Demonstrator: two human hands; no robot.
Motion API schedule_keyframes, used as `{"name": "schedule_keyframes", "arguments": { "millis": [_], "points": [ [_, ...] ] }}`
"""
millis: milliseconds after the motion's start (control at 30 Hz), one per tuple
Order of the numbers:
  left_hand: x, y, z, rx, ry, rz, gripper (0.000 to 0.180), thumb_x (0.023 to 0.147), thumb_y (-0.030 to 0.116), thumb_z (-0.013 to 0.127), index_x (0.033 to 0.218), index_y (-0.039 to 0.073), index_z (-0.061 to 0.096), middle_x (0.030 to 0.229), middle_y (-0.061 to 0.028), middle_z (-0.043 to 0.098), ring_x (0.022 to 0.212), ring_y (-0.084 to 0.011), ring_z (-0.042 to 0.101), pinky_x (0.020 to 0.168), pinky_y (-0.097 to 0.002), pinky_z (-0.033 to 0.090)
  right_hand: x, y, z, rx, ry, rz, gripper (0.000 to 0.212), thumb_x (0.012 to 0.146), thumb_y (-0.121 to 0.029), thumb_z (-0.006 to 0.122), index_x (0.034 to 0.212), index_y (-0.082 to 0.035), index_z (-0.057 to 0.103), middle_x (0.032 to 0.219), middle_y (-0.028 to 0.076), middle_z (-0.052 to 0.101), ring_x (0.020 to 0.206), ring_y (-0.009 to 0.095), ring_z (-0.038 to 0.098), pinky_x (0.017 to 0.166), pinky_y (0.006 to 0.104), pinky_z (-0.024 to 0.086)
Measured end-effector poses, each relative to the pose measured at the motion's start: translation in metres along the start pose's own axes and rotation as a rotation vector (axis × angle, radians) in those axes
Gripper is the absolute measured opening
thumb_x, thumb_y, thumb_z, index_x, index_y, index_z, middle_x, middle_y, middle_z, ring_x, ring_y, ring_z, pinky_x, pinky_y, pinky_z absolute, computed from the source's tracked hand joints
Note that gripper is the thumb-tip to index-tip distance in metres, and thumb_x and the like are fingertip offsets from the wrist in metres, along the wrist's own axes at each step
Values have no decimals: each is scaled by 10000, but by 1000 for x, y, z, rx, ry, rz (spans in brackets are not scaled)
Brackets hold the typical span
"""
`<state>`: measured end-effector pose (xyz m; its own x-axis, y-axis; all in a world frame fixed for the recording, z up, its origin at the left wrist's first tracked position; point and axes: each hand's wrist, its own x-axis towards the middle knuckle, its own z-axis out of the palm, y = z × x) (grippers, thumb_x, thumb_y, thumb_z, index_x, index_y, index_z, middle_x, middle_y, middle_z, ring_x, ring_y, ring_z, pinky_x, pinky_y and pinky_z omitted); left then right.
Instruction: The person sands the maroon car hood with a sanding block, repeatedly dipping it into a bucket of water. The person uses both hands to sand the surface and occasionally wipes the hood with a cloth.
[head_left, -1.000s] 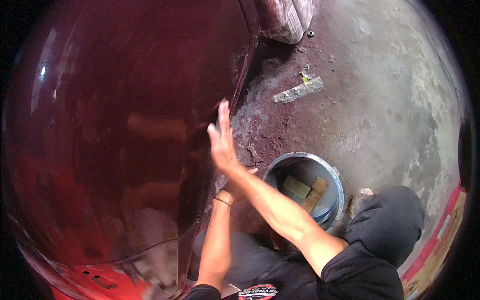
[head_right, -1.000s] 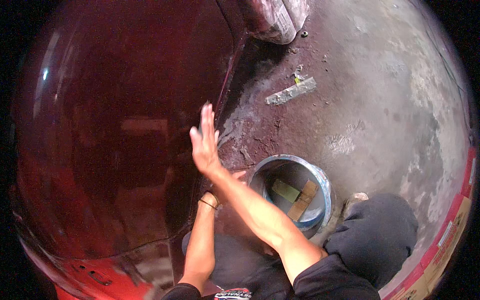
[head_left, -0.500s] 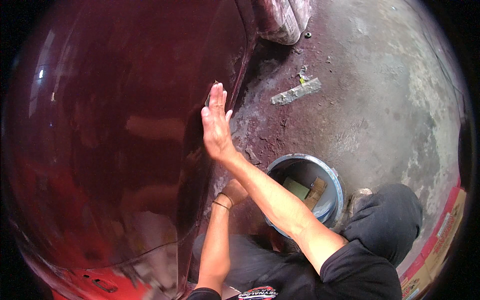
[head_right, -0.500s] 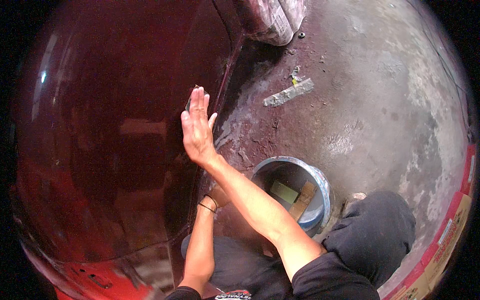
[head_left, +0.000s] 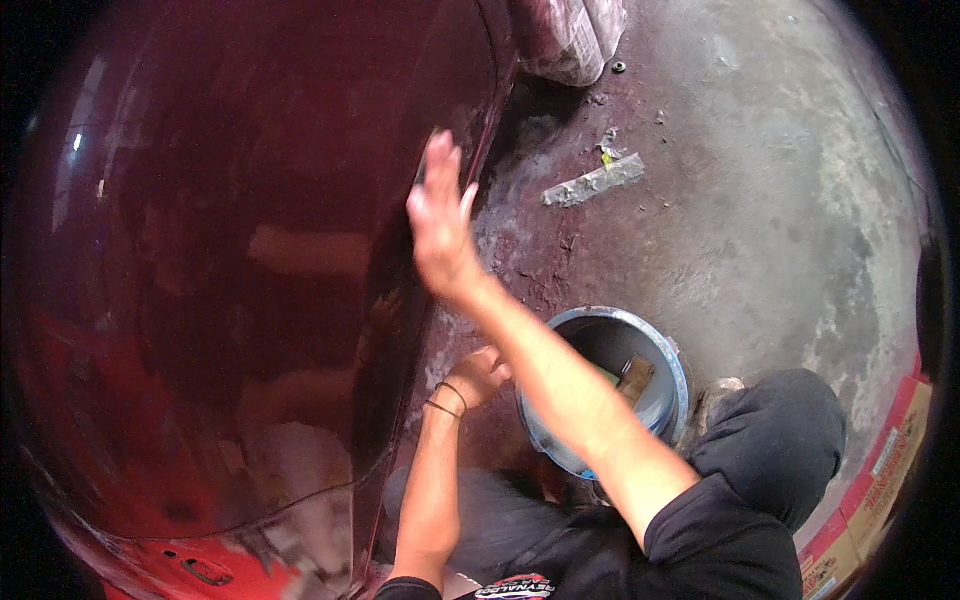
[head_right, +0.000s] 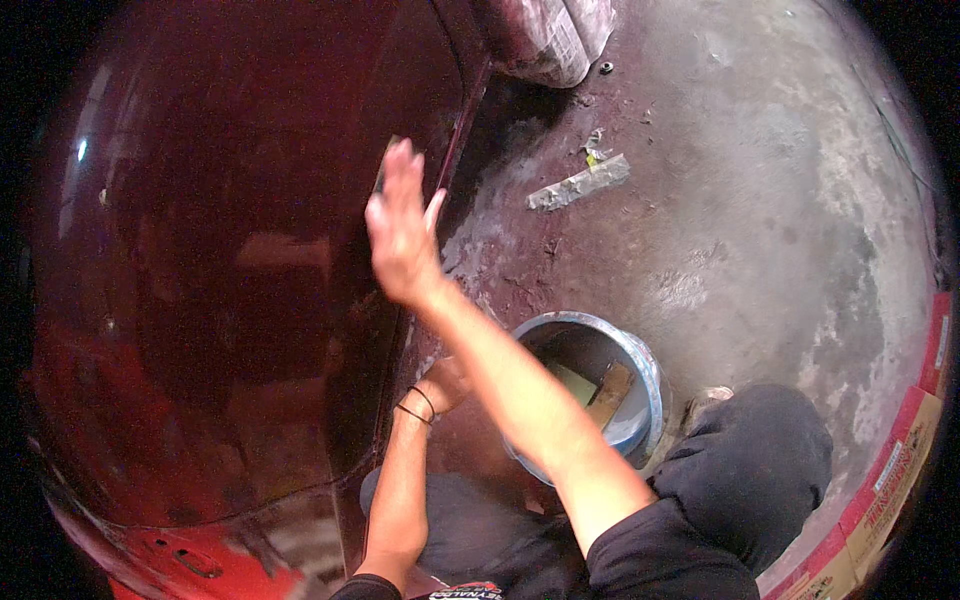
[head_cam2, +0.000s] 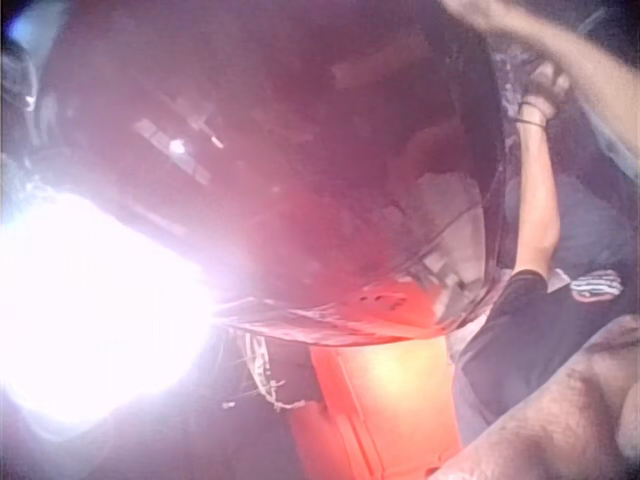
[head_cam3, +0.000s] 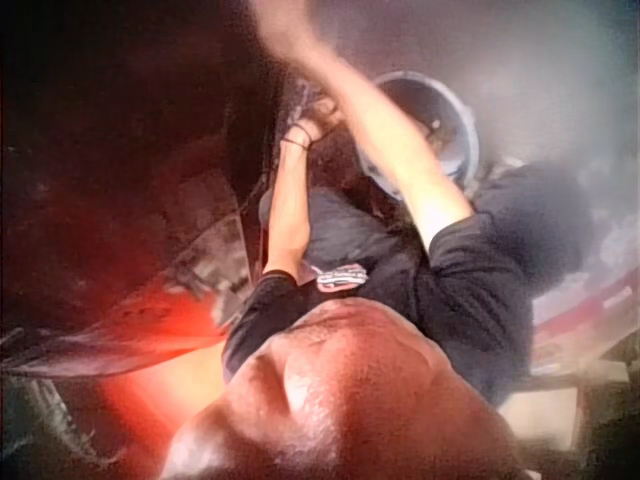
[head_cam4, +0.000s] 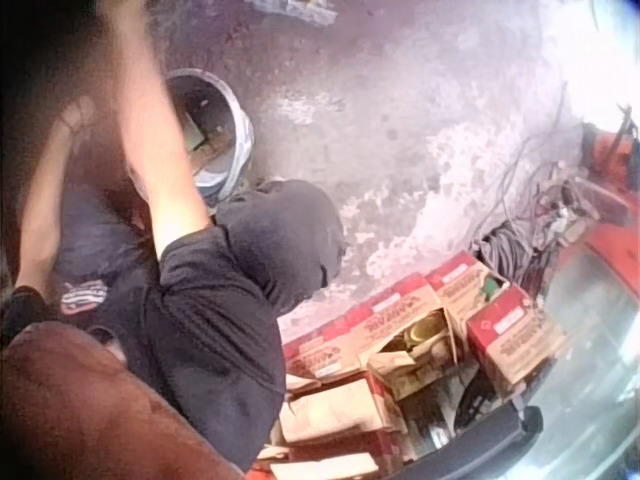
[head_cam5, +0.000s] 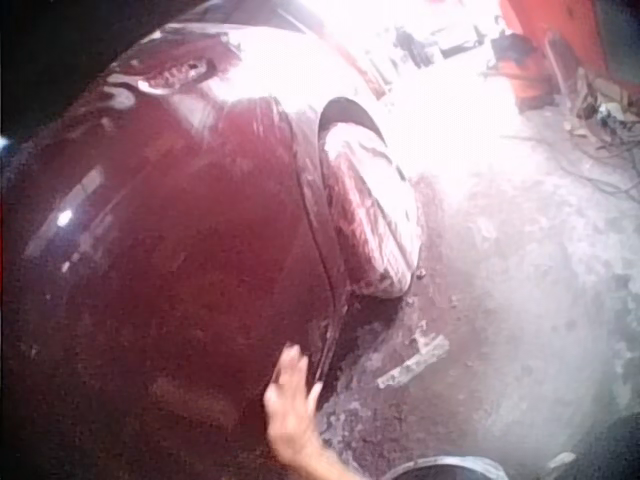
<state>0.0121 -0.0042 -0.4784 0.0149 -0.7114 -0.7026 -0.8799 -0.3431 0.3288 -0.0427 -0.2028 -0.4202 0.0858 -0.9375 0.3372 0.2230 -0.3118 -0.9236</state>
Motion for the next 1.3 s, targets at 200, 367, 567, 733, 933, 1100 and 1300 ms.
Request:
{"name": "schedule_keyframes", "arguments": {
  "millis": [200,367,567,733,933,1100,1300],
  "points": [
    [-19,35,-4,-11,33,31,589,1053,390,611,1538,64,531,1498,-264,593,1400,-424,560,1167,-484,452,120,43,-71,97,68,224,667,1163,-462,265,1741,-190,73,1819,91,55,1664,375,58,1248,750,67],
    [1,-4,3,72,28,92,583,1053,381,612,1537,66,527,1464,-276,612,1371,-436,579,1153,-491,462,-7,-9,-4,119,-74,113,673,1150,-375,289,1745,-156,63,1816,140,15,1661,410,38,1227,769,61],
    [-19,30,-3,2,64,17,577,1054,351,629,1548,69,533,1539,-225,579,1432,-377,554,1186,-441,446,125,33,-77,-21,-9,183,688,1154,-434,283,1737,-160,44,1818,103,36,1653,410,101,1223,784,120],
    [-22,15,2,10,34,28,582,1052,356,635,1548,71,532,1543,-224,577,1438,-370,551,1191,-436,440,91,22,-61,20,-34,154,679,1154,-420,277,1741,-165,51,1820,98,25,1657,412,61,1229,776,94],
    [-4,16,4,20,96,46,565,1064,363,611,1550,86,531,1531,-205,596,1420,-368,571,1187,-437,446,108,34,-63,65,-43,200,695,1144,-399,333,1742,-197,44,1821,88,22,1655,425,49,1228,781,68],
    [-9,22,9,9,-10,-32,564,1059,377,609,1548,104,536,1516,-211,603,1406,-382,577,1181,-455,449,133,42,-92,50,-28,173,697,1145,-476,291,1742,-199,62,1822,59,13,1662,382,50,1250,750,86],
    [8,32,-6,-45,56,33,538,1064,316,576,1529,49,528,1484,-257,607,1394,-402,574,1169,-461,457,38,23,-30,3,-93,302,717,1141,-384,369,1741,-167,43,1817,122,12,1653,446,21,1178,840,97]
  ]
}}
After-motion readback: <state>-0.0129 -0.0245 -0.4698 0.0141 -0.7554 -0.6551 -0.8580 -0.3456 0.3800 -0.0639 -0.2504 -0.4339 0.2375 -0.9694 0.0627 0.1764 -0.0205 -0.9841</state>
